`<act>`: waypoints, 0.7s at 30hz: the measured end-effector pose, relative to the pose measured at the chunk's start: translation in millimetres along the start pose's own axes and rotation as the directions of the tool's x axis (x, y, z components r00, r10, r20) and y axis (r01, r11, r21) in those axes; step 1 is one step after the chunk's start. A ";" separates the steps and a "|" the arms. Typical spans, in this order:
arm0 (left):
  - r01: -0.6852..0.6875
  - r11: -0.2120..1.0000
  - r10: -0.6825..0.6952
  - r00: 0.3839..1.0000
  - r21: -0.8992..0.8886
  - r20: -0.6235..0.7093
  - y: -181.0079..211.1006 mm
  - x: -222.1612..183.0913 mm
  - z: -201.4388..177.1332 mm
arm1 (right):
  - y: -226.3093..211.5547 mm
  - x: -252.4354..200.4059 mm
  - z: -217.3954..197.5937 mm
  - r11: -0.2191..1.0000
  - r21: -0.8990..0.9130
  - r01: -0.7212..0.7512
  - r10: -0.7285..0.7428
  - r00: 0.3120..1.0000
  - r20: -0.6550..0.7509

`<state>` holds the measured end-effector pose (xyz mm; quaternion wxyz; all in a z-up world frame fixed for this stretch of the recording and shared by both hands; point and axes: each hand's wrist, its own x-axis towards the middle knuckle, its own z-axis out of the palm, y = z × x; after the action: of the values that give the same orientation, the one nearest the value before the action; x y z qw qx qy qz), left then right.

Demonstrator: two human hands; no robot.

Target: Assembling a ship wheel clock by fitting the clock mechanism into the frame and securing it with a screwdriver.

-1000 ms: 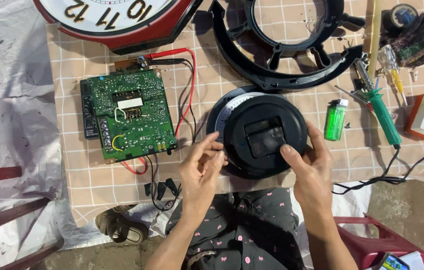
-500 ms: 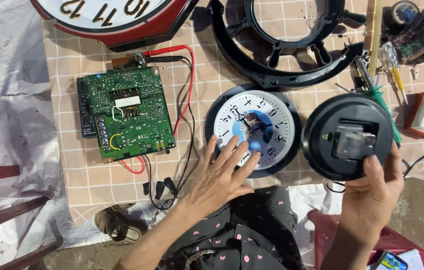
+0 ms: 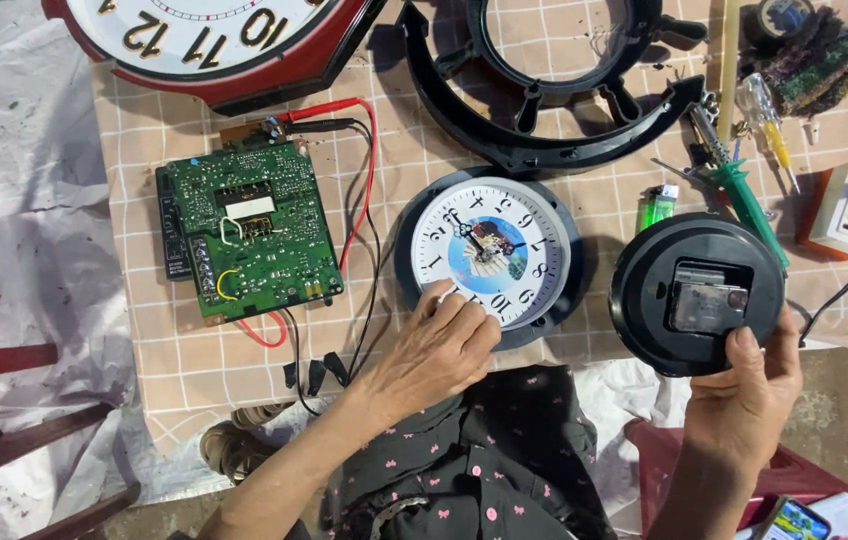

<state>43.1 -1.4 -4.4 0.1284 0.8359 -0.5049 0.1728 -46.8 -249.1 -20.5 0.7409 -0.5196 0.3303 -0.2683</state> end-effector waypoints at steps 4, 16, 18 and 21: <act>-0.016 1.000 0.016 1.000 0.003 -0.007 -0.7 0.4 2.7 | -2.4 -3.4 -0.4 1.000 -0.008 -0.003 0.003 1.000 -0.012; -0.040 0.995 0.044 0.998 0.091 -0.043 2.2 2.5 2.2 | -1.3 -4.0 -7.0 0.999 0.034 0.003 -0.004 1.000 0.013; -0.030 0.993 0.027 0.999 0.117 0.026 3.8 -0.5 -3.8 | 0.3 -2.1 -11.2 1.000 -0.014 0.005 -0.005 1.000 -0.026; -0.017 0.989 0.007 0.997 0.149 0.070 7.6 -4.8 -14.7 | 3.9 0.5 -15.9 0.998 0.030 0.048 -0.048 0.999 -0.005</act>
<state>31.9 4.7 7.2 0.0466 0.8456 -0.4999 0.1817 -58.5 -257.7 -28.2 0.7412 -0.5158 0.3151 -0.2920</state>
